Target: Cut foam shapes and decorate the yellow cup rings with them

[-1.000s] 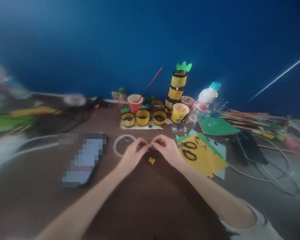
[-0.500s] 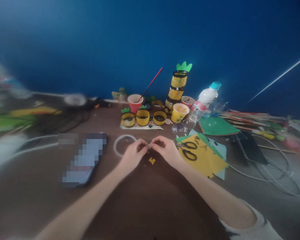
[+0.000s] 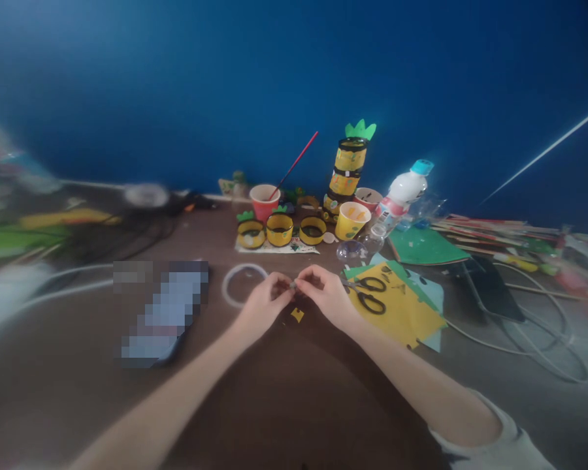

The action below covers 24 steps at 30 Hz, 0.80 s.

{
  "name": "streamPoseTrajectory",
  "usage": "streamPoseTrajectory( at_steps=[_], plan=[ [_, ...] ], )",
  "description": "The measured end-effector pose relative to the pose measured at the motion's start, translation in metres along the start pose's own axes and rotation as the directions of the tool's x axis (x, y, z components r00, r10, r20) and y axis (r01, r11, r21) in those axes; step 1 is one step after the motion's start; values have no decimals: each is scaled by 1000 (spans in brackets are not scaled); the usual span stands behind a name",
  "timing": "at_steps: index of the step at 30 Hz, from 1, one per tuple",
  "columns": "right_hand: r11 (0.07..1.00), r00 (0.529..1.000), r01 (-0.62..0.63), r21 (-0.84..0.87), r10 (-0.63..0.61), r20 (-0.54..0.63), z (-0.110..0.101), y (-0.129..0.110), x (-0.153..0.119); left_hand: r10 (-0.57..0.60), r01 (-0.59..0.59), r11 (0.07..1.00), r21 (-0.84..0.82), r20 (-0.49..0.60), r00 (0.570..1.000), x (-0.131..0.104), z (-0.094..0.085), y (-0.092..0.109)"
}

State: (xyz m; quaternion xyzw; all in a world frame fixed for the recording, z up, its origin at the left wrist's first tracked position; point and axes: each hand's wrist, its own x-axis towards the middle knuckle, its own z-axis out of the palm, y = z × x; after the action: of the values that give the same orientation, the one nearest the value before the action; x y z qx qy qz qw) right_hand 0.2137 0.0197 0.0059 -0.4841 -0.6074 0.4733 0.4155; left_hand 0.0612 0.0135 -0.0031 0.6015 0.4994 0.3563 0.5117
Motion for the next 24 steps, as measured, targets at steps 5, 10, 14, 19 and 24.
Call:
streamPoseTrajectory(
  at_steps=[5,10,14,19,24],
  plan=[
    [996,1000,-29,82,28,14,1,0,0,-21,20,999,-47,-23,999,1,-2,-1],
    [996,997,64,-54,-66,-38,0,4,1,-4,4,1000,14,-40,999,-2,-2,2],
    [927,954,273,-257,-295,-48,0,5,-1,2,3,999,50,-101,995,-3,-1,3],
    [863,916,389,-322,-399,39,0,7,-3,22,-10,996,92,-133,991,-4,-1,4],
    [837,913,394,-380,-404,58,0,8,-2,32,-11,990,141,-146,989,-6,-1,7]
  ],
)
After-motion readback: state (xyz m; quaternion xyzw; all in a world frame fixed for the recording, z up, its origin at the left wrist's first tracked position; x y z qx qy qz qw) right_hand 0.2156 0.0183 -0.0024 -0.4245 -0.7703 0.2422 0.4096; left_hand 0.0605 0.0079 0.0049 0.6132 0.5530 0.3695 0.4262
